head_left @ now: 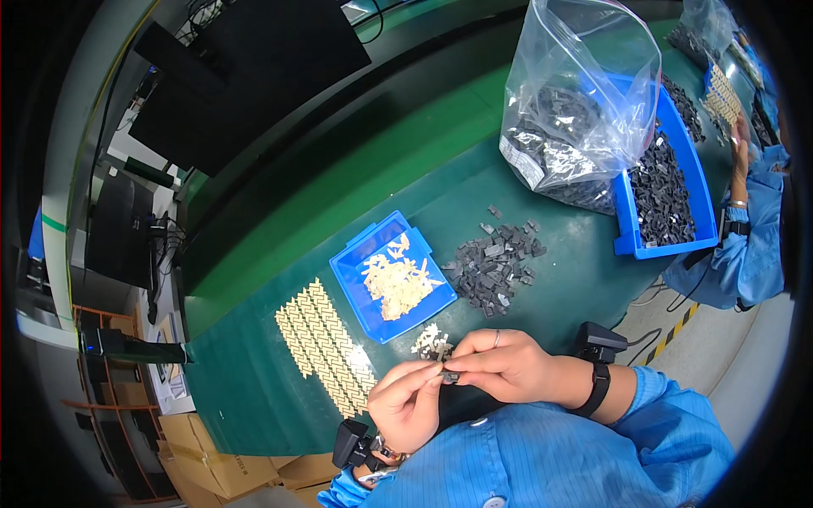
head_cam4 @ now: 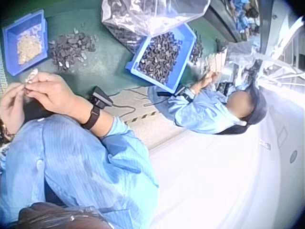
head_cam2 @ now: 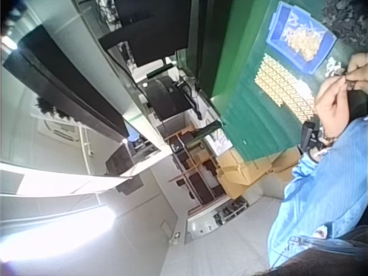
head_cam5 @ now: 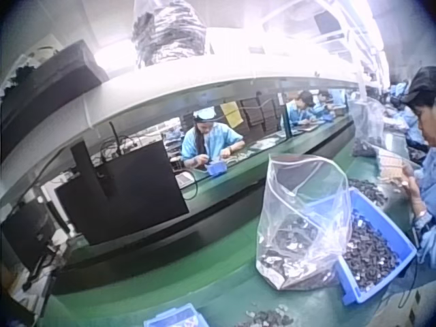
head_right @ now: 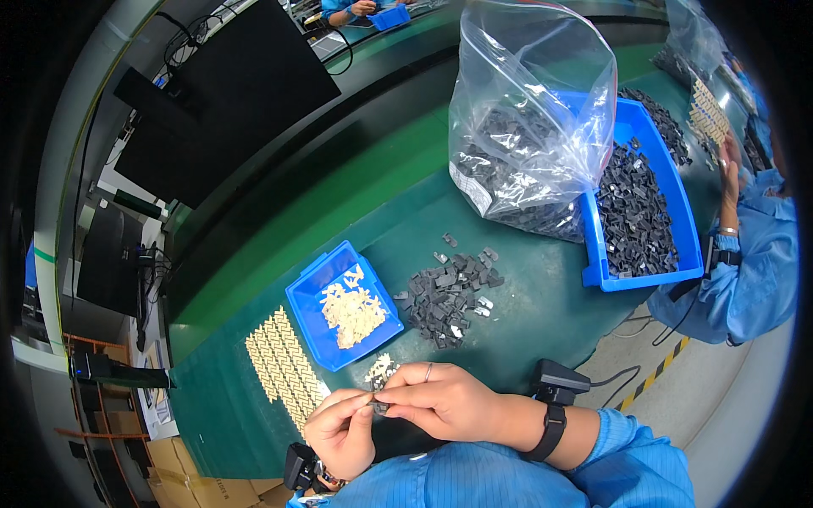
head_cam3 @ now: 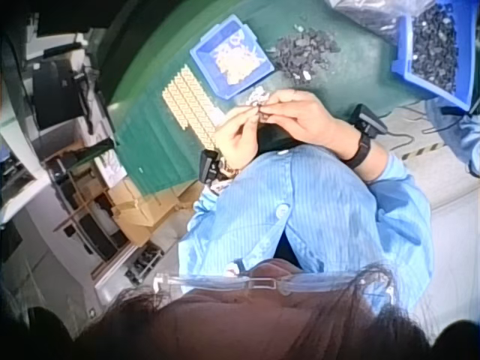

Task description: Assembling small plastic and metal components at a factory workbench.

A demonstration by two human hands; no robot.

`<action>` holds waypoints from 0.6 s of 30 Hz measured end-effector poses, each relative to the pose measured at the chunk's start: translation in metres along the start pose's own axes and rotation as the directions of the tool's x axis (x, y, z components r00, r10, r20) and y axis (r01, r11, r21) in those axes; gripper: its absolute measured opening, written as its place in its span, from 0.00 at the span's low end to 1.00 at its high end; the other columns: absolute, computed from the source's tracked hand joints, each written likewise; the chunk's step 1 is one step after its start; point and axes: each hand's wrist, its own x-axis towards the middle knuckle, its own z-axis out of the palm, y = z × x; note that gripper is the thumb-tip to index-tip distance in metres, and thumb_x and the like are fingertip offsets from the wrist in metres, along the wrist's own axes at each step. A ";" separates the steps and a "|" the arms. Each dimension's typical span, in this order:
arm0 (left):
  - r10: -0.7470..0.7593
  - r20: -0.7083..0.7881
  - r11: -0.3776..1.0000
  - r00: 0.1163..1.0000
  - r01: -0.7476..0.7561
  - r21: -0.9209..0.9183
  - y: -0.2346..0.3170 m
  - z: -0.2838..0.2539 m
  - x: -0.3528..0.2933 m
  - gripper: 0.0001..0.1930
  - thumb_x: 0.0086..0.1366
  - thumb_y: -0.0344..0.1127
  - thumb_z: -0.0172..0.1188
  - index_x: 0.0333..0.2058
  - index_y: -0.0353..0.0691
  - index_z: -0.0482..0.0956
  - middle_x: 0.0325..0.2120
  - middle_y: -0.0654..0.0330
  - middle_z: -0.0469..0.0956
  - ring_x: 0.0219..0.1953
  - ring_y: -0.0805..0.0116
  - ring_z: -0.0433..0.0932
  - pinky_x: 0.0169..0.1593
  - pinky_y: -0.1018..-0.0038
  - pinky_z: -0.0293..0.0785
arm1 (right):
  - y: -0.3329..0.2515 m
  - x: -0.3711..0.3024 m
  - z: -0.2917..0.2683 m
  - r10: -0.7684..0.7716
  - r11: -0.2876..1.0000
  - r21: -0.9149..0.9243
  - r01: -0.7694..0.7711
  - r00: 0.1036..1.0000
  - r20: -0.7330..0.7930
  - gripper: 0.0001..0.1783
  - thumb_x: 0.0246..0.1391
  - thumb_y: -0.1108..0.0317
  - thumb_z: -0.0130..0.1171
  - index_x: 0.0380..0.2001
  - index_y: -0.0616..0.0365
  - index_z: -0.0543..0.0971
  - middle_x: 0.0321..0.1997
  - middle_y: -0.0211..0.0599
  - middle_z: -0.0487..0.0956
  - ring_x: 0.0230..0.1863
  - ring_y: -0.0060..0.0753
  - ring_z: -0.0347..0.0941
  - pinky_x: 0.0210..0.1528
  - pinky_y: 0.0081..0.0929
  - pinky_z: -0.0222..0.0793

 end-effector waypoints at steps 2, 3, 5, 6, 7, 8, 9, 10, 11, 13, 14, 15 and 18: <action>-0.004 0.000 1.000 1.000 0.004 -0.015 -0.001 0.001 0.001 0.08 0.60 0.19 0.60 0.39 0.31 0.82 0.33 0.50 0.80 0.32 0.71 0.80 0.34 0.80 0.76 | 0.000 0.000 -0.001 -0.007 1.000 0.030 0.008 0.999 -0.034 0.16 0.50 0.77 0.64 0.44 0.65 0.78 0.34 0.41 0.78 0.31 0.36 0.76 0.33 0.26 0.72; -0.006 -0.007 1.000 1.000 0.006 -0.030 -0.001 0.001 0.001 0.08 0.60 0.19 0.60 0.39 0.31 0.81 0.33 0.50 0.80 0.31 0.70 0.80 0.34 0.80 0.76 | 0.000 0.000 -0.001 -0.008 0.999 0.031 0.009 0.999 -0.034 0.16 0.50 0.77 0.64 0.44 0.65 0.78 0.34 0.41 0.78 0.31 0.36 0.76 0.33 0.26 0.72; -0.008 -0.014 1.000 1.000 0.007 -0.030 -0.003 0.000 -0.001 0.08 0.60 0.19 0.60 0.39 0.31 0.81 0.34 0.50 0.80 0.32 0.70 0.80 0.33 0.80 0.76 | -0.001 0.001 -0.001 -0.030 0.998 0.045 0.032 0.999 -0.037 0.16 0.49 0.77 0.65 0.44 0.66 0.78 0.34 0.42 0.78 0.31 0.36 0.77 0.32 0.27 0.72; -0.010 -0.021 0.999 1.000 0.010 -0.032 -0.004 0.000 -0.002 0.08 0.60 0.19 0.60 0.39 0.31 0.81 0.34 0.50 0.80 0.32 0.70 0.80 0.33 0.80 0.76 | -0.002 0.002 0.000 -0.030 0.998 0.045 0.032 0.999 -0.037 0.16 0.49 0.77 0.65 0.44 0.66 0.78 0.34 0.42 0.78 0.31 0.36 0.77 0.32 0.27 0.72; -0.010 -0.020 0.999 1.000 0.010 -0.032 -0.003 0.001 -0.002 0.08 0.60 0.19 0.60 0.39 0.31 0.81 0.34 0.50 0.80 0.32 0.70 0.80 0.33 0.80 0.76 | -0.002 0.002 0.000 -0.029 0.998 0.048 0.031 0.999 -0.037 0.17 0.49 0.77 0.65 0.43 0.66 0.79 0.34 0.42 0.79 0.31 0.37 0.77 0.32 0.27 0.72; -0.032 -0.037 0.999 0.999 0.031 -0.039 -0.001 0.002 -0.002 0.06 0.60 0.20 0.61 0.37 0.30 0.81 0.32 0.51 0.80 0.30 0.71 0.79 0.33 0.80 0.74 | -0.002 0.002 0.001 -0.028 0.998 0.052 0.030 0.999 -0.038 0.17 0.48 0.77 0.66 0.43 0.66 0.79 0.34 0.42 0.79 0.31 0.37 0.77 0.32 0.27 0.72; -0.054 -0.055 0.998 0.997 0.051 -0.046 0.001 0.002 -0.002 0.05 0.60 0.21 0.61 0.36 0.29 0.81 0.30 0.52 0.80 0.29 0.72 0.77 0.32 0.80 0.72 | -0.002 0.002 0.001 -0.028 0.998 0.052 0.030 0.999 -0.039 0.17 0.48 0.77 0.66 0.43 0.66 0.79 0.34 0.42 0.79 0.31 0.37 0.77 0.32 0.27 0.72; -0.054 -0.055 0.998 0.997 0.052 -0.045 0.003 0.002 -0.001 0.05 0.60 0.21 0.61 0.36 0.29 0.81 0.30 0.52 0.80 0.29 0.72 0.77 0.32 0.80 0.72 | -0.002 0.003 0.000 -0.031 0.998 0.056 0.033 0.999 -0.037 0.17 0.48 0.77 0.66 0.43 0.65 0.79 0.34 0.42 0.79 0.31 0.37 0.77 0.32 0.27 0.73; -0.040 -0.052 0.999 0.998 0.038 -0.031 0.004 0.002 0.000 0.05 0.60 0.21 0.61 0.36 0.29 0.81 0.30 0.51 0.79 0.29 0.72 0.77 0.32 0.80 0.72 | -0.003 0.003 0.000 -0.035 0.997 0.060 0.037 0.999 -0.035 0.17 0.48 0.77 0.66 0.44 0.65 0.79 0.34 0.42 0.79 0.31 0.37 0.77 0.32 0.27 0.73; -0.024 -0.048 1.000 0.999 0.024 -0.016 0.005 0.002 0.000 0.05 0.60 0.21 0.61 0.36 0.29 0.81 0.30 0.51 0.79 0.29 0.71 0.77 0.32 0.80 0.73 | -0.004 0.004 -0.001 -0.032 0.997 0.067 0.034 0.999 -0.029 0.17 0.48 0.76 0.66 0.44 0.65 0.79 0.34 0.42 0.79 0.31 0.36 0.77 0.32 0.27 0.73; -0.025 -0.053 0.999 0.998 0.024 -0.028 0.005 0.003 0.000 0.05 0.60 0.21 0.61 0.36 0.29 0.81 0.30 0.51 0.79 0.29 0.71 0.77 0.32 0.80 0.72 | -0.004 0.004 -0.001 -0.030 0.997 0.074 0.031 0.999 -0.022 0.17 0.48 0.76 0.66 0.44 0.64 0.79 0.34 0.41 0.79 0.31 0.36 0.77 0.32 0.27 0.73; -0.026 -0.058 0.999 0.998 0.024 -0.040 0.004 0.003 -0.001 0.06 0.60 0.21 0.61 0.36 0.29 0.80 0.30 0.51 0.79 0.29 0.71 0.77 0.32 0.80 0.72 | -0.005 0.005 -0.002 -0.030 0.997 0.075 0.032 0.999 -0.022 0.17 0.48 0.76 0.66 0.44 0.64 0.79 0.34 0.41 0.79 0.31 0.36 0.77 0.32 0.27 0.73; 0.001 -0.049 1.000 0.999 -0.002 -0.024 0.007 0.004 0.000 0.06 0.60 0.21 0.62 0.36 0.29 0.80 0.30 0.51 0.79 0.28 0.71 0.77 0.32 0.81 0.72 | -0.006 0.004 -0.003 -0.027 0.996 0.084 0.029 0.999 -0.027 0.17 0.48 0.76 0.67 0.43 0.64 0.79 0.33 0.40 0.79 0.30 0.36 0.76 0.32 0.27 0.72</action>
